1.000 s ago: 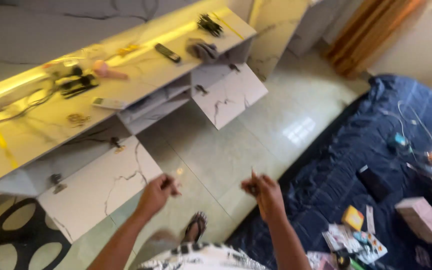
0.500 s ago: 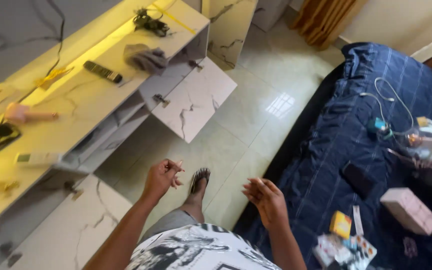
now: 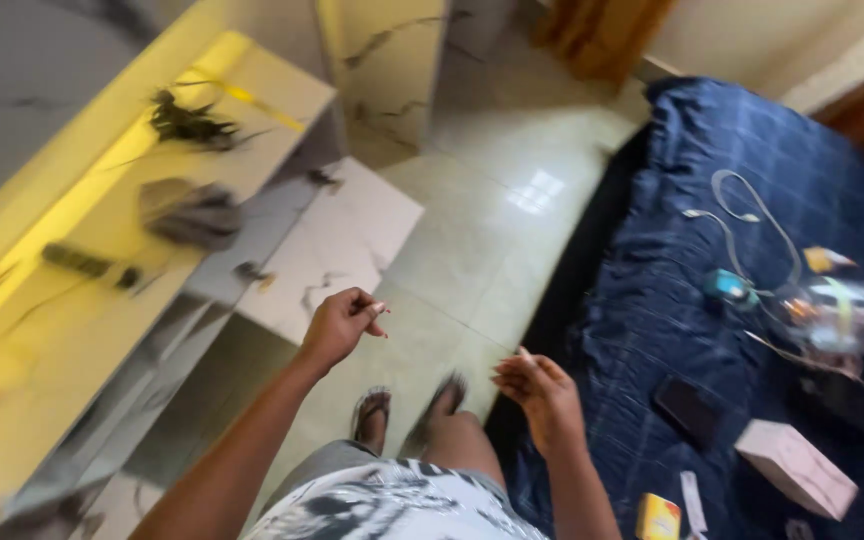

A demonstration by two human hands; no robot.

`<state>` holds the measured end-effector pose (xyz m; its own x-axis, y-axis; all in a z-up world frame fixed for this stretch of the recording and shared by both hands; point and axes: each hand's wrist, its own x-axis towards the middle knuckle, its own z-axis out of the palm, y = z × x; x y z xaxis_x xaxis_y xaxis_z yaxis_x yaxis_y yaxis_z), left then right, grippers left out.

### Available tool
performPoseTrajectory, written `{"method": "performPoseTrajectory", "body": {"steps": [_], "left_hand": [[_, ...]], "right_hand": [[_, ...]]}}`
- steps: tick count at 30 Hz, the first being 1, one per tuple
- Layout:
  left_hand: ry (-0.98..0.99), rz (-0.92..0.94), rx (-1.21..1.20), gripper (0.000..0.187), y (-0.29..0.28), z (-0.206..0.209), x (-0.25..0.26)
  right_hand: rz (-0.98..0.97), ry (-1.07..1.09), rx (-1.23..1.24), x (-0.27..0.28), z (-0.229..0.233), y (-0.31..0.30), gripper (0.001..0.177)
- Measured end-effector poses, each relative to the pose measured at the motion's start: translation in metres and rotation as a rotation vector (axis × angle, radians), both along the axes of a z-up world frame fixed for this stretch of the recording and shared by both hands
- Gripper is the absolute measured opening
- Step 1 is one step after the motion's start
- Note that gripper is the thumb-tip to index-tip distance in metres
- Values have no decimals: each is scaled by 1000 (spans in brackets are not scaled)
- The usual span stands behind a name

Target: Sort medicine blisters on a bed, place some into a yellow bag, then retrieve and assemble a spherical decorative lamp and plug it into a wall outlet.

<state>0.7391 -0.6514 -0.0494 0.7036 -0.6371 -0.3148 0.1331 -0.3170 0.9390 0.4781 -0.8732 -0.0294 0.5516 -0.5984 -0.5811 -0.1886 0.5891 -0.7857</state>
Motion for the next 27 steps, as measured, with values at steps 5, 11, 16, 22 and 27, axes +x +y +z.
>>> {"method": "performPoseTrajectory", "body": {"steps": [5,11,16,22,27], "left_hand": [[46,-15,-8,26,-94,9,7],[37,13,63,39,-215,10,15],[-61,114,-30,49,-287,0,26],[-47,55,11,48,-356,-5,59],[42,110,27,49,-419,-26,103]], "right_hand": [[-19,29,66,18,-10,-70,27],[-58,37,23,26,0,-198,28],[-51,41,-28,21,-9,-295,29],[-91,28,-43,45,-24,-371,29],[-80,105,87,99,-37,-417,31]]}}
